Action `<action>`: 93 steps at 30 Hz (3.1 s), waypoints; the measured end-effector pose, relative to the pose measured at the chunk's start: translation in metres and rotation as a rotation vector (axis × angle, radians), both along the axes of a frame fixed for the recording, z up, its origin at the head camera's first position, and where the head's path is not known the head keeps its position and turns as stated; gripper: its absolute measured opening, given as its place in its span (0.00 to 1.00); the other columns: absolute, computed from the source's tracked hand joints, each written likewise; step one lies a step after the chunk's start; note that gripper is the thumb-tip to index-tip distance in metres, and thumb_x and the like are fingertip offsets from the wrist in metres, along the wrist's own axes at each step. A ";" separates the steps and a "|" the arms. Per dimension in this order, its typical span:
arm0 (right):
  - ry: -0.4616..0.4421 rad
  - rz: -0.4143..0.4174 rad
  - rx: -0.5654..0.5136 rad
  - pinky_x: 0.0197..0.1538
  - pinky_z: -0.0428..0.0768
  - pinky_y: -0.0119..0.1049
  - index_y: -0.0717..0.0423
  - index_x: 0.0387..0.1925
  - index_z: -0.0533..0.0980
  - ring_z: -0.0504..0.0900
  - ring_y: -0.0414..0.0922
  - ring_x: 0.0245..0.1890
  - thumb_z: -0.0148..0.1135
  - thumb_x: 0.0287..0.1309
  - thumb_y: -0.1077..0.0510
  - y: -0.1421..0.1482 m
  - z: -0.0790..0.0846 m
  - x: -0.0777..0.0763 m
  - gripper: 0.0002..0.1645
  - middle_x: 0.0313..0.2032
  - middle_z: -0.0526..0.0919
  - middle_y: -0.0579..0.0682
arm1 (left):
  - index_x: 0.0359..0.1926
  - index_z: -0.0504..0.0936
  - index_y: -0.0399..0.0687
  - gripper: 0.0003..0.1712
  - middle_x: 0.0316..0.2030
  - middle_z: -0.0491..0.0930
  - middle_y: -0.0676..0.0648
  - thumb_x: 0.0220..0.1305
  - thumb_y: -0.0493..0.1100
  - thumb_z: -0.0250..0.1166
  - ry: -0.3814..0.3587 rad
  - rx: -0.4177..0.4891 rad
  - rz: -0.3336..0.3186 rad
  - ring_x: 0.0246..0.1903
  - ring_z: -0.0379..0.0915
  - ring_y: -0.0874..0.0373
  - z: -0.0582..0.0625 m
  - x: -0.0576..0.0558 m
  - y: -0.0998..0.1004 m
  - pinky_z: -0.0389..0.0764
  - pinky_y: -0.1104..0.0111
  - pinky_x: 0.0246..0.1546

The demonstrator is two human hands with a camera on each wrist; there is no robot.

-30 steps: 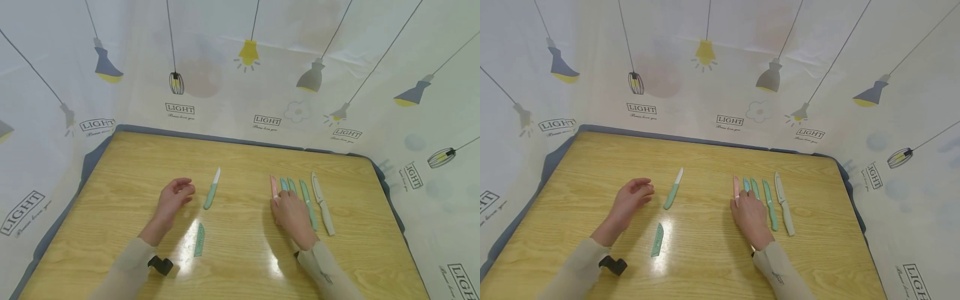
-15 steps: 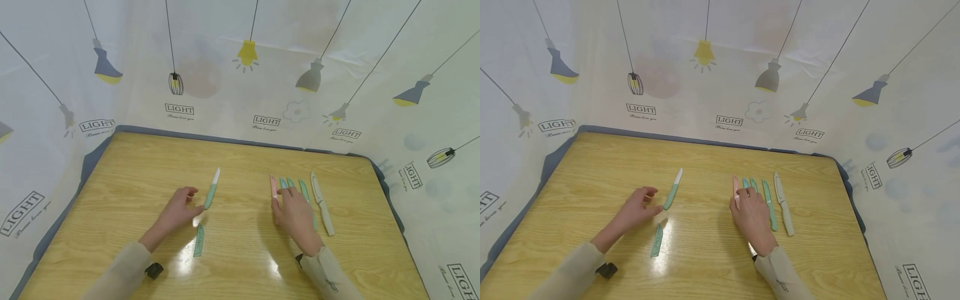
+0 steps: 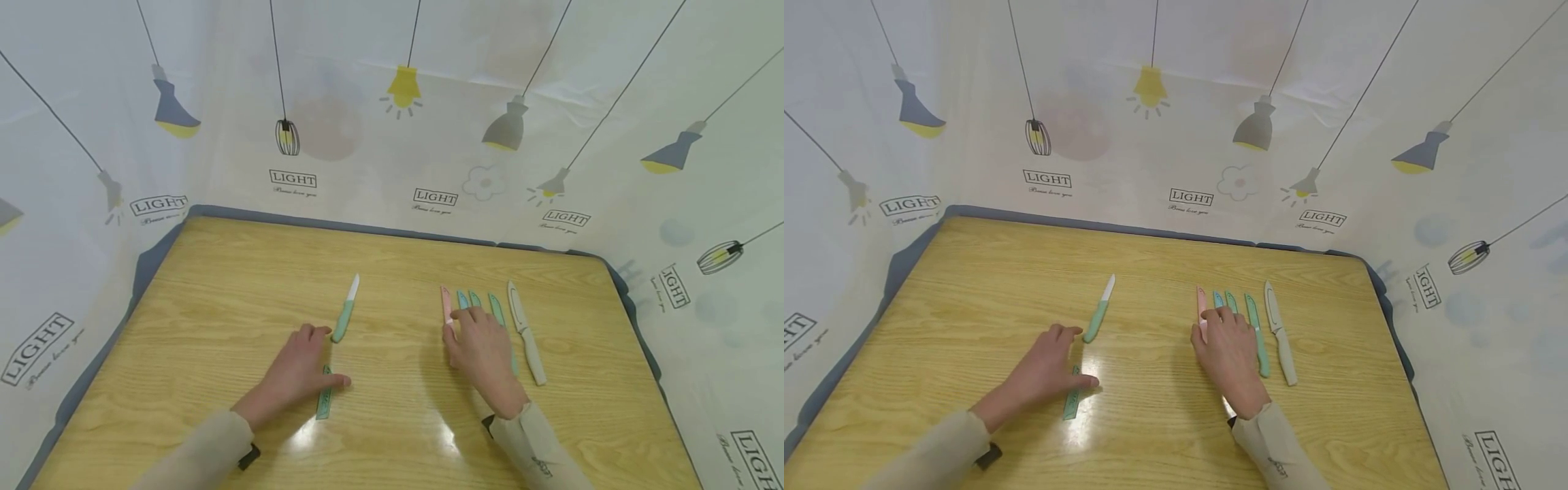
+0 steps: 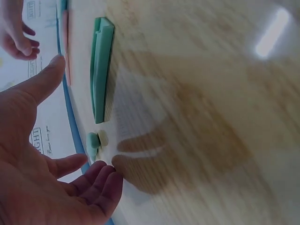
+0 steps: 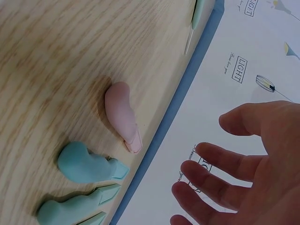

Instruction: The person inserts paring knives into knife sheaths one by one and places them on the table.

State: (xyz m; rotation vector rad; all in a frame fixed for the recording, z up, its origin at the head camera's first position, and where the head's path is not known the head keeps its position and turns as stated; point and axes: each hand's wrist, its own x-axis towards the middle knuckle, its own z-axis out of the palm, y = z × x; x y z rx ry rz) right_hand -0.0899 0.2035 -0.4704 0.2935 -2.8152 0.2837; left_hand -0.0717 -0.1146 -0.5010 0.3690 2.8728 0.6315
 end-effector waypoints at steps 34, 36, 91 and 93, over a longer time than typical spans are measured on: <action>0.001 0.000 -0.030 0.31 0.83 0.49 0.57 0.39 0.84 0.81 0.54 0.35 0.59 0.60 0.50 0.000 -0.003 -0.001 0.16 0.40 0.84 0.55 | 0.49 0.75 0.36 0.21 0.36 0.71 0.47 0.54 0.35 0.70 -0.075 0.096 -0.104 0.35 0.70 0.55 0.011 0.011 -0.019 0.78 0.63 0.37; 0.001 0.001 -0.030 0.31 0.83 0.49 0.58 0.39 0.84 0.81 0.54 0.35 0.59 0.60 0.51 0.000 -0.003 -0.001 0.16 0.40 0.84 0.55 | 0.48 0.75 0.36 0.20 0.36 0.71 0.47 0.54 0.34 0.69 -0.067 0.101 -0.108 0.35 0.70 0.55 0.011 0.010 -0.020 0.78 0.62 0.37; -0.126 0.079 -0.126 0.45 0.82 0.43 0.56 0.45 0.82 0.82 0.48 0.38 0.56 0.63 0.46 -0.076 0.002 -0.023 0.21 0.43 0.83 0.54 | 0.75 0.42 0.31 0.36 0.62 0.69 0.39 0.75 0.37 0.48 -0.472 1.601 0.284 0.62 0.67 0.50 0.016 -0.038 -0.062 0.65 0.59 0.64; -0.156 0.084 -0.134 0.46 0.82 0.44 0.57 0.46 0.81 0.82 0.49 0.39 0.55 0.63 0.45 -0.082 0.002 -0.025 0.22 0.44 0.83 0.54 | 0.74 0.44 0.30 0.35 0.59 0.71 0.41 0.74 0.37 0.49 -0.472 1.636 0.316 0.61 0.69 0.52 0.017 -0.037 -0.062 0.64 0.59 0.65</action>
